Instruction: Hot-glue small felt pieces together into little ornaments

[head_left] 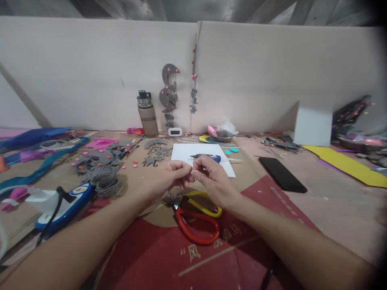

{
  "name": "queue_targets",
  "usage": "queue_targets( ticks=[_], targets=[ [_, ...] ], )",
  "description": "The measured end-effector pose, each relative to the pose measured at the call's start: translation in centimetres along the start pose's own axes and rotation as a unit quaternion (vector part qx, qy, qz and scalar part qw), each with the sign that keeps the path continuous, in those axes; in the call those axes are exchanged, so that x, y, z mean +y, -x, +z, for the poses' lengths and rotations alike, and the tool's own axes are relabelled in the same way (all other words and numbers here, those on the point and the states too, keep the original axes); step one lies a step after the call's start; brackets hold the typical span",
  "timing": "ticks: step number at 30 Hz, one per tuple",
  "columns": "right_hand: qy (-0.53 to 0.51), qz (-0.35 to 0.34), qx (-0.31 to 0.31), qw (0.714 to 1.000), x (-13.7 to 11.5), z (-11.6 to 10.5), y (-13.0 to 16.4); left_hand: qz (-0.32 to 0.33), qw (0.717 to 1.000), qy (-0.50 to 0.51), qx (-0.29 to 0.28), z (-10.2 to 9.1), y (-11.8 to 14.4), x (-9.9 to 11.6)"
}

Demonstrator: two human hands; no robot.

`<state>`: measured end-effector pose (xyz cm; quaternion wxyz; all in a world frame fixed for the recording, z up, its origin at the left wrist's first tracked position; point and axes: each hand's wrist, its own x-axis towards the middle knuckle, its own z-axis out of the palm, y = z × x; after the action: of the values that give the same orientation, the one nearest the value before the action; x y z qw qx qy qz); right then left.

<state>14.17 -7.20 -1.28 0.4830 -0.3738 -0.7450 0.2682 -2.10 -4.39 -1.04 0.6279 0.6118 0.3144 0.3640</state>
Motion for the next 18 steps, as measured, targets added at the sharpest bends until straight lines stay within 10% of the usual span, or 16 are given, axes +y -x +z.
queue_targets(
  ticks=[7, 18],
  targets=[
    [-0.197, 0.143, 0.018, 0.97, 0.7, 0.4, -0.3, 0.066, 0.994, -0.033, 0.083, 0.0, -0.1, 0.6],
    [-0.227, 0.188, 0.011, 0.956, 1.2, 1.4, 0.0, 0.122, 0.956, -0.24, 0.112, 0.7, 1.1, 1.1]
  ],
)
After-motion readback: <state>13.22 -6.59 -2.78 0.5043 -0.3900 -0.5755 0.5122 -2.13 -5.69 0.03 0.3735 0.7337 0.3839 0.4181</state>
